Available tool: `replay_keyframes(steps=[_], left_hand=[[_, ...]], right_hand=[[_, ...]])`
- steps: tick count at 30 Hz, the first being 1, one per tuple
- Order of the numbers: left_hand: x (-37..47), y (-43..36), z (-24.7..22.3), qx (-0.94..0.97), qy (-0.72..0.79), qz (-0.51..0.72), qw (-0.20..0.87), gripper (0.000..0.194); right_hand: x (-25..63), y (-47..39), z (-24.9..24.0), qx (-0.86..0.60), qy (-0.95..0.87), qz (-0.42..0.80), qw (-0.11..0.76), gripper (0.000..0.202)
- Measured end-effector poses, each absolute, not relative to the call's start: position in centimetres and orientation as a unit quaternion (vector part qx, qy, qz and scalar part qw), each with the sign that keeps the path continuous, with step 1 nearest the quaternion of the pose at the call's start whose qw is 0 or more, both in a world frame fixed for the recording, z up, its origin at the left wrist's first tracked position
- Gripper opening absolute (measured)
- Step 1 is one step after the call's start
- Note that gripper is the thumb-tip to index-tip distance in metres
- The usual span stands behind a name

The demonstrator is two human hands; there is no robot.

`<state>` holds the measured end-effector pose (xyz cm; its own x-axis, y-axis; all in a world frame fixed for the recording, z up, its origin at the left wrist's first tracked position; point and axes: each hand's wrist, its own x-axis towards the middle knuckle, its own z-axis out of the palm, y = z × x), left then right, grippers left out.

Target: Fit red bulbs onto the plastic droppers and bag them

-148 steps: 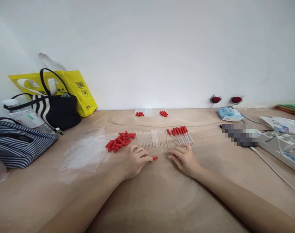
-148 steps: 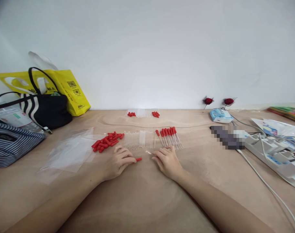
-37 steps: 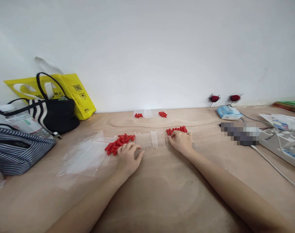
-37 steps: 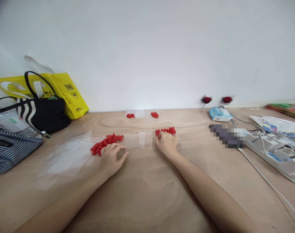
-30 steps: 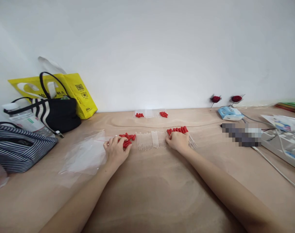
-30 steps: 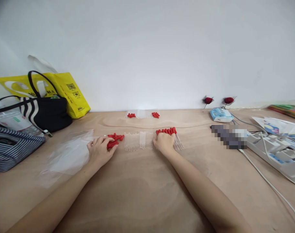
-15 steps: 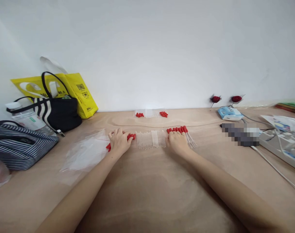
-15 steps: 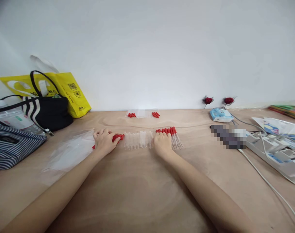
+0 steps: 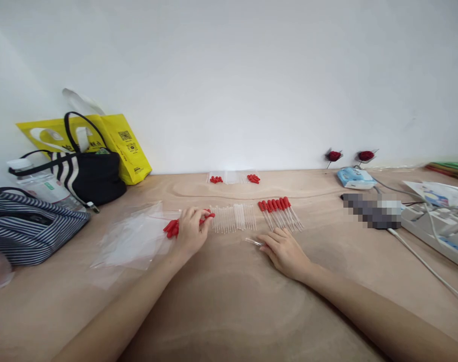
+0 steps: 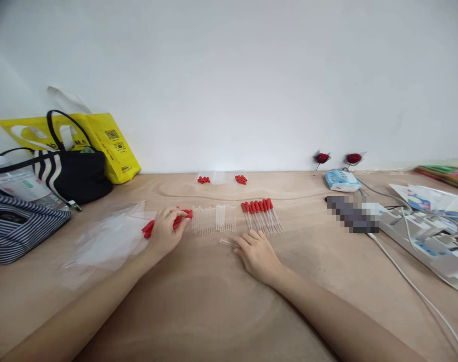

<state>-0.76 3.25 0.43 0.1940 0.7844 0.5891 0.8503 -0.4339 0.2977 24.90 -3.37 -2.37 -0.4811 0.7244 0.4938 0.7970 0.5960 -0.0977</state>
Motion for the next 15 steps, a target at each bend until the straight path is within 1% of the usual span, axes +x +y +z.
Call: replay_keyframes(steps=[3, 4, 6, 8, 10, 12, 15], left_hand=[[0.4, 1.0, -0.9, -0.787, -0.465, -0.375, -0.155, 0.012], [0.7, 0.5, -1.3, -0.780, -0.451, -0.382, -0.204, 0.012], [1.2, -0.3, -1.9, -0.772, -0.427, -0.386, -0.269, 0.021], [1.5, -0.7, -2.0, -0.781, -0.406, -0.371, -0.294, 0.025], [1.5, -0.8, -1.7, -0.799, -0.397, -0.341, -0.295, 0.020], [1.4, -0.9, -1.2, -0.815, -0.404, -0.310, -0.276, 0.014], [1.3, -1.2, -0.7, -0.835, -0.413, -0.283, -0.229, 0.015]], right_hand=[[24.8, -3.3, -2.3, -0.442, -0.858, -0.059, 0.254, 0.022], [24.8, -3.3, -2.2, -0.442, -0.858, -0.053, 0.256, 0.022], [24.9, -3.3, -2.3, -0.442, -0.857, -0.041, 0.262, 0.022], [24.9, -3.3, -2.3, -0.441, -0.856, -0.033, 0.268, 0.023], [25.0, -3.3, -2.4, -0.442, -0.855, -0.027, 0.270, 0.024], [25.0, -3.2, -2.4, -0.443, -0.855, -0.022, 0.269, 0.023], [25.1, -3.2, -2.4, -0.438, -0.857, -0.013, 0.271, 0.022]])
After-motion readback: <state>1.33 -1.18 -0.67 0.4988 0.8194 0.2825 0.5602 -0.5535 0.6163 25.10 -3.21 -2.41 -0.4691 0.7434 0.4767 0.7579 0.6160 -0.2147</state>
